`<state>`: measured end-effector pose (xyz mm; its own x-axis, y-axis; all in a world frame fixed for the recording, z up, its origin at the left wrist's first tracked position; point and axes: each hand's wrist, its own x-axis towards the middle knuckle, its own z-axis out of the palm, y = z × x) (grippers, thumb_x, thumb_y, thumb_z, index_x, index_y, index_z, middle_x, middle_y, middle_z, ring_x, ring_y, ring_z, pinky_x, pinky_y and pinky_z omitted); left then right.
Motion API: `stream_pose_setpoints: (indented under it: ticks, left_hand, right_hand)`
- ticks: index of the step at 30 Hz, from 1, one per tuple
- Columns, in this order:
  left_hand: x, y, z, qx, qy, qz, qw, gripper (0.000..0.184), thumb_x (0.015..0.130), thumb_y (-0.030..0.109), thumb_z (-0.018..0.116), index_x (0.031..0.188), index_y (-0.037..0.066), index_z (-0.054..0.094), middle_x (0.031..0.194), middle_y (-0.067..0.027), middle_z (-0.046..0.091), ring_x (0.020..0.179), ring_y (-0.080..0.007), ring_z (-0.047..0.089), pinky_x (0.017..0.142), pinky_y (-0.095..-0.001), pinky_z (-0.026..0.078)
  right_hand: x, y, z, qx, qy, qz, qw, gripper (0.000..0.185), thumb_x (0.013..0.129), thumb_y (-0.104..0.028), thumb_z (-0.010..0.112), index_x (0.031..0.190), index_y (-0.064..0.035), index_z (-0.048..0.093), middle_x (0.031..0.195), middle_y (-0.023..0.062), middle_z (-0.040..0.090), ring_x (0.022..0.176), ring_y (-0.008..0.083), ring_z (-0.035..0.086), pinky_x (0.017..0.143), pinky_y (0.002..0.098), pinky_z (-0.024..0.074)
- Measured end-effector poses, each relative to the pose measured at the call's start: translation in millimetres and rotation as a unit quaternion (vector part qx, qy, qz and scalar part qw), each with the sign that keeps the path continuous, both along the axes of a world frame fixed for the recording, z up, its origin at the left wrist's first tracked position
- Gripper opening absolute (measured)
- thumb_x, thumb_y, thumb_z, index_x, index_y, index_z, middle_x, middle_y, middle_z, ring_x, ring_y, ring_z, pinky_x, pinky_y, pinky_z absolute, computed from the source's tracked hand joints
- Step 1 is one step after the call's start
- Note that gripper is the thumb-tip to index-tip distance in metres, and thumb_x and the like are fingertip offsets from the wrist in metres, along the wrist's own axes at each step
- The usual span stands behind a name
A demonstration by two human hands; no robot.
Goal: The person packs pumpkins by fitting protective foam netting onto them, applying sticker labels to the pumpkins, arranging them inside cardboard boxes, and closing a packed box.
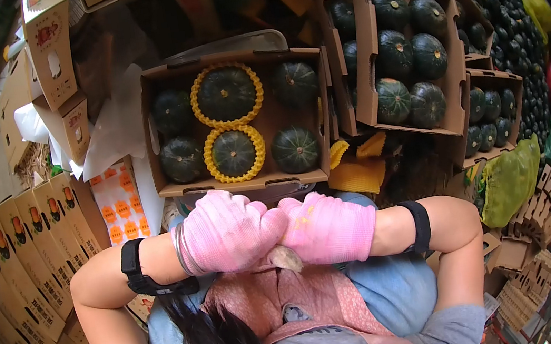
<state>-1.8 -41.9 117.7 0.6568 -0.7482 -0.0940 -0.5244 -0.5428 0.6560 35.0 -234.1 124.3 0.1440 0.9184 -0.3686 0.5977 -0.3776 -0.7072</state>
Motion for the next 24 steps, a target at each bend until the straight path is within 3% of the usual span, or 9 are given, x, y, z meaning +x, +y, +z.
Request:
stream_pose_setpoints:
  ticks: [12, 13, 14, 17, 18, 19, 21, 23, 24]
  left_hand:
    - [-3, -8, -2, -0.012, -0.023, 0.005, 1.000, 0.016, 0.076, 0.023, 0.057, 0.079, 0.007, 0.056, 0.060, -0.0077, 0.059, 0.053, -0.0257, 0.063, 0.044, -0.0380, 0.047]
    - [-5, -11, -5, 0.021, 0.015, 0.014, 1.000, 0.032, 0.069, 0.037, 0.067, 0.074, 0.007, 0.054, 0.067, -0.0089, 0.060, 0.061, -0.0290, 0.062, 0.050, -0.0389, 0.048]
    - [-4, -12, -7, 0.020, 0.039, 0.019, 0.999, 0.035, 0.071, 0.039, 0.067, 0.076, 0.007, 0.054, 0.068, -0.0098, 0.060, 0.062, -0.0302, 0.062, 0.051, -0.0394, 0.048]
    - [13, -1, 1, -0.054, 0.113, 0.076, 0.989, 0.050, 0.085, 0.053, 0.055, 0.094, 0.003, 0.055, 0.074, -0.0137, 0.059, 0.068, -0.0358, 0.060, 0.058, -0.0421, 0.048]
    - [14, 9, -7, -0.081, 0.046, 0.170, 0.981, 0.052, 0.085, 0.053, 0.055, 0.096, 0.003, 0.055, 0.077, -0.0149, 0.058, 0.072, -0.0367, 0.059, 0.061, -0.0426, 0.048]
    - [17, 18, -13, -0.107, -0.024, 0.259, 0.959, 0.053, 0.084, 0.054, 0.056, 0.098, 0.003, 0.056, 0.081, -0.0160, 0.058, 0.076, -0.0377, 0.058, 0.064, -0.0431, 0.048]
    - [18, 16, -18, -0.111, -0.043, 0.218, 0.969, 0.050, 0.086, 0.051, 0.054, 0.096, 0.002, 0.056, 0.086, -0.0172, 0.058, 0.080, -0.0374, 0.057, 0.068, -0.0434, 0.047]
    - [19, 3, -7, -0.083, 0.085, 0.107, 0.987, 0.048, 0.088, 0.050, 0.051, 0.092, 0.002, 0.057, 0.086, -0.0174, 0.058, 0.081, -0.0368, 0.058, 0.067, -0.0438, 0.047]
    - [17, -2, -7, -0.059, 0.104, 0.090, 0.989, 0.049, 0.089, 0.051, 0.050, 0.091, 0.002, 0.057, 0.086, -0.0176, 0.058, 0.082, -0.0365, 0.058, 0.067, -0.0438, 0.048]
  right_hand:
    - [-6, -8, -3, -0.010, -0.017, -0.005, 1.000, 0.031, 0.081, -0.033, 0.059, 0.093, -0.0046, 0.060, 0.080, 0.0155, 0.055, 0.069, 0.0309, 0.059, 0.060, 0.0417, 0.0495]
    - [-5, -8, -6, -0.009, -0.030, -0.004, 1.000, 0.031, 0.081, -0.033, 0.059, 0.093, -0.0050, 0.060, 0.080, 0.0151, 0.055, 0.071, 0.0305, 0.060, 0.062, 0.0416, 0.0495]
    - [2, -8, -4, 0.029, -0.036, 0.028, 0.999, 0.018, 0.079, -0.017, 0.055, 0.092, -0.0059, 0.061, 0.090, 0.0149, 0.058, 0.085, 0.0306, 0.060, 0.069, 0.0437, 0.0500]
    - [9, -10, -3, 0.163, -0.192, 0.028, 0.967, 0.021, 0.079, -0.019, 0.055, 0.096, -0.0083, 0.063, 0.094, 0.0101, 0.057, 0.095, 0.0279, 0.056, 0.078, 0.0489, 0.0478]
    - [16, -13, 1, 0.216, -0.225, 0.039, 0.949, 0.023, 0.079, -0.020, 0.055, 0.099, -0.0117, 0.064, 0.102, 0.0078, 0.056, 0.104, 0.0267, 0.054, 0.082, 0.0557, 0.0460]
    - [24, -13, 9, 0.217, -0.274, 0.069, 0.934, 0.023, 0.080, -0.021, 0.056, 0.101, -0.0149, 0.062, 0.110, 0.0063, 0.055, 0.113, 0.0248, 0.051, 0.092, 0.0609, 0.0396]
    - [21, -12, 0, 0.257, -0.254, 0.067, 0.930, 0.026, 0.080, -0.019, 0.055, 0.106, -0.0173, 0.060, 0.116, 0.0057, 0.054, 0.119, 0.0215, 0.048, 0.099, 0.0659, 0.0309]
    - [16, -3, -15, 0.164, -0.020, 0.014, 0.986, 0.025, 0.088, -0.022, 0.055, 0.113, -0.0202, 0.056, 0.125, 0.0075, 0.052, 0.125, 0.0221, 0.044, 0.108, 0.0664, 0.0024]
    - [14, 3, -22, 0.171, 0.009, -0.015, 0.985, 0.034, 0.088, -0.028, 0.058, 0.120, -0.0203, 0.053, 0.129, 0.0084, 0.050, 0.127, 0.0229, 0.042, 0.108, 0.0654, -0.0024]
